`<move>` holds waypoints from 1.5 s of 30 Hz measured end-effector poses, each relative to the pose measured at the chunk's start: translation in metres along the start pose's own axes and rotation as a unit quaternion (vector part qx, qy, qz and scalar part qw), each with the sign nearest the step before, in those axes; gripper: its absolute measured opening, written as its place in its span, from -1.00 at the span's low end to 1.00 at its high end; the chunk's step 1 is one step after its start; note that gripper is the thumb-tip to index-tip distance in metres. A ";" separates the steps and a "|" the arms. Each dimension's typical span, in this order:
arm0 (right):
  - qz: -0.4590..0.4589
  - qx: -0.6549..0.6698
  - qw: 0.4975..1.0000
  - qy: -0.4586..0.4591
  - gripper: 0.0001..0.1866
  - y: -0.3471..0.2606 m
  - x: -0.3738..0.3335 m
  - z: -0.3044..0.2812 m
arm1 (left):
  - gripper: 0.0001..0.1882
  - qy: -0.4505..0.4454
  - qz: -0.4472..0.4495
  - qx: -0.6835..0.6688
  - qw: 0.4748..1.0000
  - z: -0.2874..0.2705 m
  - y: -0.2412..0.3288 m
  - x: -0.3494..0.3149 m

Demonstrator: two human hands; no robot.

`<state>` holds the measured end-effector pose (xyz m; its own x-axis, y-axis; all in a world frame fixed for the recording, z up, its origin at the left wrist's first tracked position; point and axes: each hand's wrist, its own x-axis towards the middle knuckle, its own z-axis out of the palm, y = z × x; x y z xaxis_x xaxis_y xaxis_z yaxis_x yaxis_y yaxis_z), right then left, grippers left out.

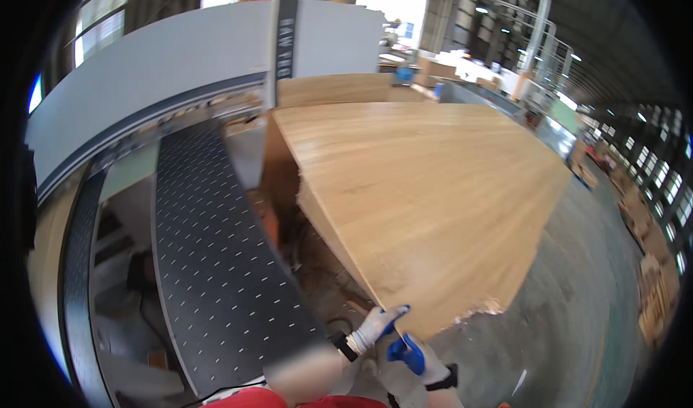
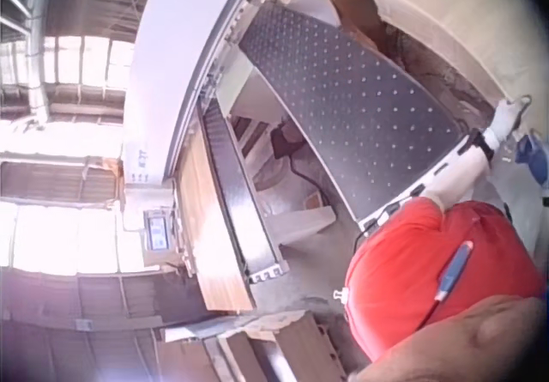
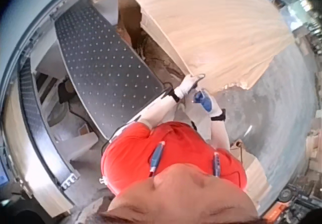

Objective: Loading large wooden panels onto an industrial beam saw and feeding them into the machine for cutting.

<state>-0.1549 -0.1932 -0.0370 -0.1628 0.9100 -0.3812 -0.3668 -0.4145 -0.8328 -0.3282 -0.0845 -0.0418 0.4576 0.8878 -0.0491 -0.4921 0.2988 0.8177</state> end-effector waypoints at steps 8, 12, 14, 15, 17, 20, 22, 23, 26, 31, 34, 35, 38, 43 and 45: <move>-0.189 0.108 0.967 0.133 -0.41 -0.077 -0.042 -0.067 | -0.55 -0.009 -0.131 0.083 0.988 -0.119 0.125 -0.268; -0.220 -0.187 0.862 0.416 -0.36 -0.075 -0.069 -0.041 | -0.58 0.009 -0.015 0.002 1.000 -0.187 0.151 -0.422; -0.301 -0.468 0.672 0.490 -0.33 -0.071 -0.088 -0.010 | -0.61 0.059 -0.055 0.003 0.997 -0.214 0.193 -0.513; -0.054 -0.390 0.735 0.552 -0.39 -0.042 -0.091 0.135 | -0.62 0.151 -0.008 -0.013 0.988 -0.225 0.190 -0.563; -0.184 -0.356 0.728 0.556 -0.40 -0.022 -0.152 0.139 | -0.59 0.204 0.031 -0.063 0.976 -0.238 0.204 -0.633; -0.283 -0.309 0.761 0.495 -0.41 0.034 -0.205 0.139 | -0.59 0.267 0.027 -0.065 0.961 -0.262 0.213 -0.750; -0.301 -0.279 0.784 0.466 -0.42 0.064 -0.239 0.135 | -0.68 0.319 0.026 -0.056 0.946 -0.256 0.215 -0.825; -0.298 -0.262 0.794 0.460 -0.43 0.078 -0.257 0.133 | -0.70 0.324 0.006 -0.133 0.936 -0.265 0.209 -0.857; -0.270 -0.349 0.785 0.435 -0.45 0.103 -0.320 0.077 | -0.65 0.326 0.020 -0.088 0.941 -0.270 0.192 -0.968; -0.208 -0.370 0.788 0.446 -0.40 0.192 -0.413 0.120 | -0.68 0.399 0.033 -0.024 0.916 -0.258 0.215 -1.121; -0.224 -0.347 0.803 0.429 -0.38 0.259 -0.467 0.183 | -0.70 0.481 0.113 0.060 0.867 -0.279 0.208 -1.224; -0.230 -0.337 0.812 0.418 -0.37 0.281 -0.486 0.202 | -0.71 0.511 0.122 0.074 0.848 -0.289 0.209 -1.256; -0.248 -0.283 0.847 0.375 -0.36 0.354 -0.536 0.255 | -0.71 0.430 0.284 0.434 0.739 -0.351 0.194 -1.372; -0.208 -0.028 0.969 0.133 -0.31 0.460 -0.618 0.383 | -0.66 0.554 0.152 0.194 0.795 -0.454 0.245 -1.535; -0.144 0.164 0.967 0.131 -0.31 0.487 -0.657 0.540 | -0.69 0.601 -0.136 0.187 0.765 -0.498 0.320 -1.585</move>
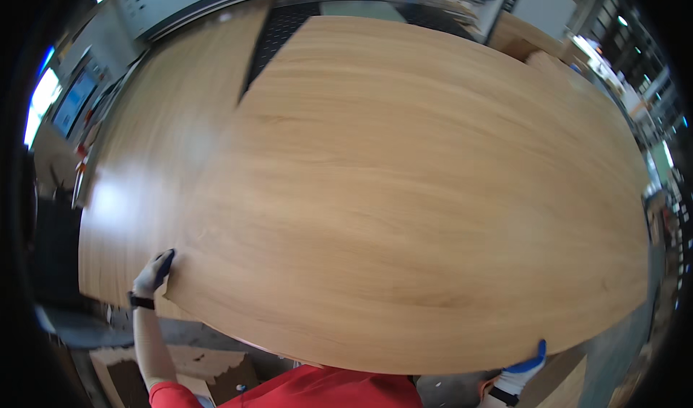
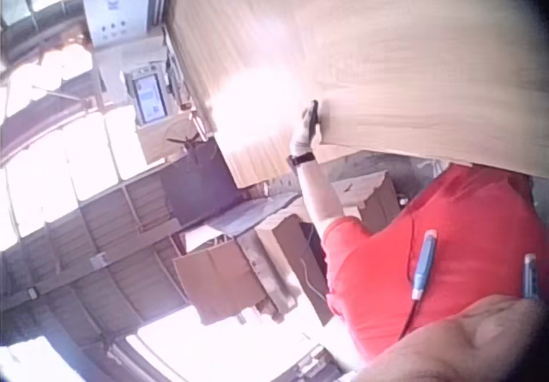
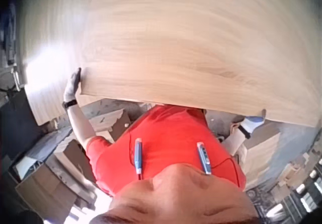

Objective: Loading large wooden panels onto an industrial beam saw and feeding them into the machine for cutting.

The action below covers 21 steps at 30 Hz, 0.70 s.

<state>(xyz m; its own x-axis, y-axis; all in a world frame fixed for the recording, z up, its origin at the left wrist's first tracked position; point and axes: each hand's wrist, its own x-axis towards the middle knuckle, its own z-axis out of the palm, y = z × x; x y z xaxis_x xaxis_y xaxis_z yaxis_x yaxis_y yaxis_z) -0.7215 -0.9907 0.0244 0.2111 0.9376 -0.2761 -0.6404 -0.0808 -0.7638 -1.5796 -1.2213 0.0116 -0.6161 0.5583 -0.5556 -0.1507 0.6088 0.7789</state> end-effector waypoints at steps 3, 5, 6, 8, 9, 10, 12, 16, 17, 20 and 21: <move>0.048 0.077 0.996 0.005 -0.37 0.071 -0.063 0.031 | -0.58 0.084 0.150 -0.098 0.980 -0.094 0.009 0.057; 0.184 0.109 0.977 0.019 -0.46 0.144 -0.075 -0.022 | -0.50 0.095 0.167 0.122 0.974 -0.141 0.029 0.094; 0.245 0.089 0.965 0.016 -0.48 0.222 -0.067 -0.008 | -0.49 0.094 0.171 0.153 0.969 -0.152 0.033 0.087; 0.247 -0.019 0.967 0.057 -0.59 0.219 -0.102 0.011 | -0.48 0.030 0.264 0.134 0.955 -0.064 0.038 0.114; 0.242 -0.034 0.969 -0.027 -0.55 0.241 -0.116 -0.021 | -0.48 -0.006 0.306 0.118 0.945 0.003 0.035 0.136; 0.268 -0.012 0.962 -0.044 -0.52 0.225 -0.130 -0.016 | -0.48 -0.039 0.341 0.101 0.934 0.076 0.029 0.148; 0.288 -0.073 0.949 -0.104 -0.52 0.186 -0.141 -0.028 | -0.49 -0.100 0.360 0.161 0.913 0.265 0.036 0.102; 0.190 -0.419 0.793 -0.399 -0.40 0.140 -0.119 -0.071 | -0.46 -0.160 0.490 0.270 0.813 0.490 0.050 -0.005; 0.160 -0.473 0.813 -0.299 -0.37 0.134 -0.122 -0.097 | -0.45 -0.179 0.494 0.280 0.803 0.534 0.048 -0.023; 0.157 -0.441 0.874 -0.129 -0.28 0.076 -0.125 -0.205 | -0.43 0.045 0.638 0.455 0.619 0.645 0.038 -0.087; 0.146 -0.457 0.876 -0.045 -0.30 0.058 -0.128 -0.250 | -0.39 0.017 0.610 0.422 0.671 0.668 0.035 -0.100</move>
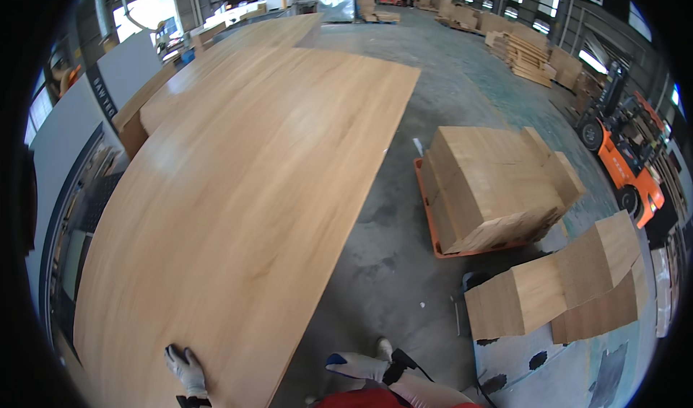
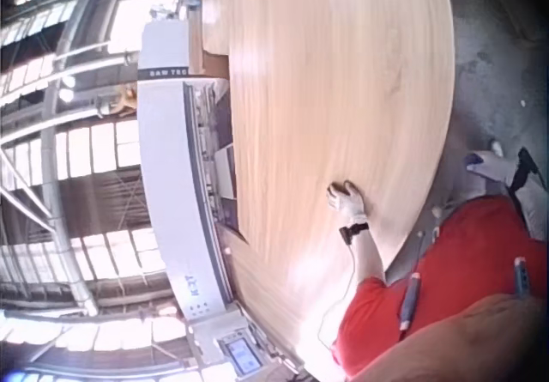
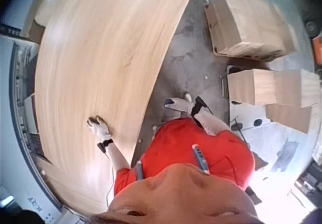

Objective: Loading large wooden panels onto an industrial beam saw and feeding them into the machine for cutting.

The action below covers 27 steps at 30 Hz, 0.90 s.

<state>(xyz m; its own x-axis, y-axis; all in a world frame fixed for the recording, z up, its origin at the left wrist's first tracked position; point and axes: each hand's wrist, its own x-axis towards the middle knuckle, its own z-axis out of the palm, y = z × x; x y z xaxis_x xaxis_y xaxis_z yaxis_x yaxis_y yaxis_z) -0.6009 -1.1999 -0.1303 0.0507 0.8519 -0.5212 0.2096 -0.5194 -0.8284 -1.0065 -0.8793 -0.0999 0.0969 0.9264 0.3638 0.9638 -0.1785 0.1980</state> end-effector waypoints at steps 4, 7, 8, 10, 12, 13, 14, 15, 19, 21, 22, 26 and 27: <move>0.055 0.234 0.957 0.163 -0.56 0.042 -0.014 -0.161 | -0.35 0.096 -0.023 0.222 0.970 0.011 0.008 0.005; -0.001 0.161 0.944 0.287 -0.67 0.034 -0.016 -0.318 | -0.36 0.014 -0.087 0.191 0.978 -0.021 0.071 0.017; -0.048 0.110 0.930 0.347 -0.68 0.029 -0.008 -0.371 | -0.36 0.005 -0.109 0.141 0.984 -0.025 0.078 0.021; -0.107 0.061 0.895 0.428 -0.68 -0.012 0.019 -0.463 | -0.38 0.008 -0.137 0.093 0.986 -0.028 0.086 0.023; -0.167 0.062 0.863 0.473 -0.68 -0.061 0.051 -0.547 | -0.44 0.042 -0.152 0.089 0.984 -0.023 0.097 0.021; -0.213 0.058 0.841 0.494 -0.69 -0.072 0.070 -0.589 | -0.44 0.043 -0.159 0.085 0.983 -0.026 0.115 0.027; -0.247 0.045 0.823 0.510 -0.69 -0.087 0.090 -0.624 | -0.45 0.020 -0.197 0.028 0.980 -0.036 0.138 0.034; -0.284 0.035 0.803 0.523 -0.69 -0.105 0.114 -0.657 | -0.46 0.002 -0.236 -0.028 0.971 -0.036 0.155 0.042; -0.247 -0.190 0.741 0.595 -0.56 -0.181 0.188 -0.768 | -0.53 0.101 -0.330 0.033 0.938 -0.003 0.103 0.040; -0.196 -0.349 0.671 0.624 -0.51 -0.196 0.215 -0.836 | -0.53 0.078 -0.396 0.078 0.911 0.013 0.121 0.055; -0.161 -0.353 0.693 0.608 -0.49 -0.214 0.244 -0.857 | -0.53 0.069 -0.417 0.114 0.899 0.018 0.092 0.050; -0.085 -0.447 0.675 0.581 -0.40 -0.231 0.320 -0.967 | -0.44 0.083 -0.418 0.118 0.897 0.070 0.182 0.034; -0.084 -0.455 0.685 0.562 -0.37 -0.233 0.350 -0.983 | -0.43 0.079 -0.416 0.070 0.903 0.065 0.207 0.023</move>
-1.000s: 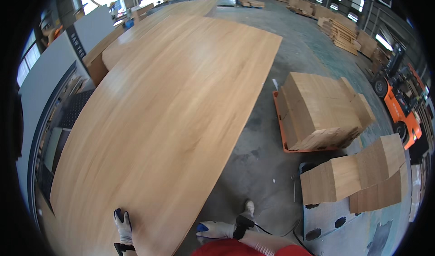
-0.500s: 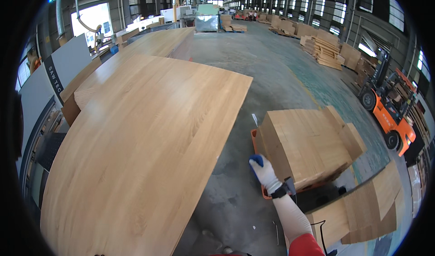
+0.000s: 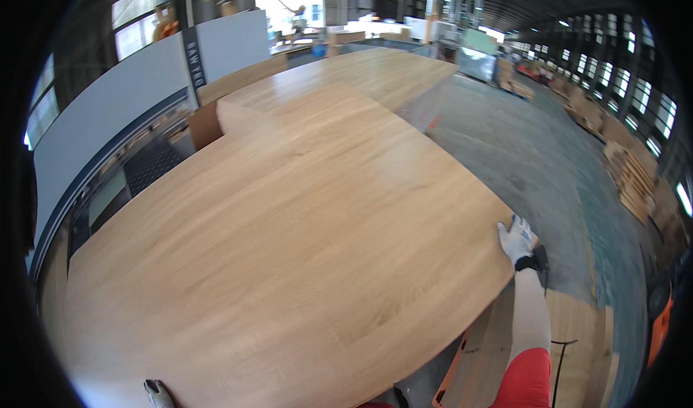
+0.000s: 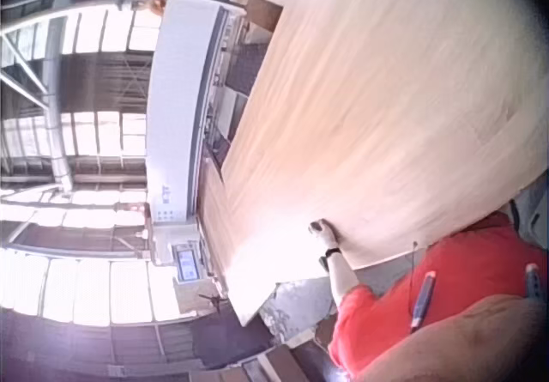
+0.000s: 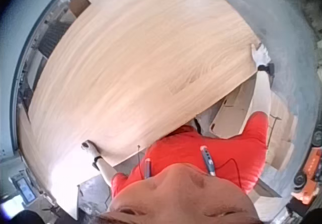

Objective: Loading large wooden panels onto an industrial beam saw and feeding them into the machine for cutting.

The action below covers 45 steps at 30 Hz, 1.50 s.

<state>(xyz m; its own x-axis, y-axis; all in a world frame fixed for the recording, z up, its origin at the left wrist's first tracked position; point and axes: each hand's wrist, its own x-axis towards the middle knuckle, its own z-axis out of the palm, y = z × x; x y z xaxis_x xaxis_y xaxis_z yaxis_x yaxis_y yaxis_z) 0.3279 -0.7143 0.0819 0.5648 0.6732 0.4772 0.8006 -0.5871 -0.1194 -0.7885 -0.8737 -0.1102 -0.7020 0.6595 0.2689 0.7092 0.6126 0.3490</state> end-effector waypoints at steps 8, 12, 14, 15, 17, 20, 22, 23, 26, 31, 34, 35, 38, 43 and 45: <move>-0.107 0.195 0.957 -0.185 -0.32 0.022 0.145 0.101 | -0.23 0.249 -0.255 -0.505 0.786 -0.042 0.168 -0.248; -0.175 -0.003 0.970 -0.167 -0.35 0.022 0.186 0.109 | -0.38 0.224 -0.295 -0.698 0.613 -0.039 0.243 -0.299; -0.156 -0.001 0.975 -0.160 -0.35 0.017 0.177 0.103 | -0.43 0.254 -0.305 -0.639 0.659 -0.031 0.213 -0.307; -0.144 0.019 0.976 -0.162 -0.36 0.003 0.165 0.097 | -0.46 0.267 -0.305 -0.641 0.652 -0.026 0.196 -0.315; -0.082 0.095 0.979 -0.163 -0.36 -0.007 0.127 0.063 | -0.47 0.250 -0.316 -0.638 0.656 -0.031 0.179 -0.299; 0.030 0.289 0.933 -0.214 -0.37 -0.043 0.043 0.028 | -0.52 0.250 -0.317 -0.634 0.659 -0.019 0.100 -0.262; 0.114 0.413 0.865 -0.262 -0.37 -0.071 -0.017 0.008 | -0.55 0.234 -0.309 -0.658 0.645 -0.011 0.046 -0.214; 0.154 0.460 0.825 -0.290 -0.37 -0.085 -0.044 0.001 | -0.58 0.234 -0.279 -0.669 0.648 -0.008 0.015 -0.183; 0.246 0.529 0.708 -0.397 -0.38 -0.142 -0.136 -0.008 | -0.51 0.264 -0.256 -0.656 0.659 -0.025 -0.121 -0.074; -0.157 0.452 0.627 -0.615 -0.40 -0.277 -0.303 -0.041 | -0.39 0.182 -0.293 -0.744 0.572 -0.023 -0.213 -0.038; -0.011 0.476 0.419 -0.773 -0.40 -0.375 -0.449 -0.076 | -0.38 0.121 -0.296 -0.677 0.663 -0.011 -0.207 -0.151; 0.040 0.436 0.370 -0.819 -0.41 -0.399 -0.502 -0.082 | -0.37 0.122 -0.319 -0.675 0.654 0.002 -0.212 -0.214; 0.067 0.393 0.430 -0.810 -0.39 -0.430 -0.643 -0.043 | -0.39 0.038 -0.437 -0.603 0.667 0.006 -0.174 -0.380; 0.005 0.295 0.195 -0.935 -0.61 -0.471 -0.785 -0.104 | -0.61 0.002 -0.555 -0.613 0.563 -0.010 -0.078 -0.561; -0.106 0.222 0.156 -0.957 -0.60 -0.497 -0.813 -0.129 | -0.63 -0.035 -0.527 -0.664 0.529 -0.001 -0.021 -0.514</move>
<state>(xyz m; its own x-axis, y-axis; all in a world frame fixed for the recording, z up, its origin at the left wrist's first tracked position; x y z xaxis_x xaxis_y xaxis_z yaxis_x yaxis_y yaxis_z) -0.5550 -1.0276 -0.1338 -0.7988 -0.1923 -0.5701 0.5363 -0.6571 -0.5297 -0.4427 -1.2262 -0.2547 -0.6243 0.2987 -0.7218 -0.7784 -0.1609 0.6067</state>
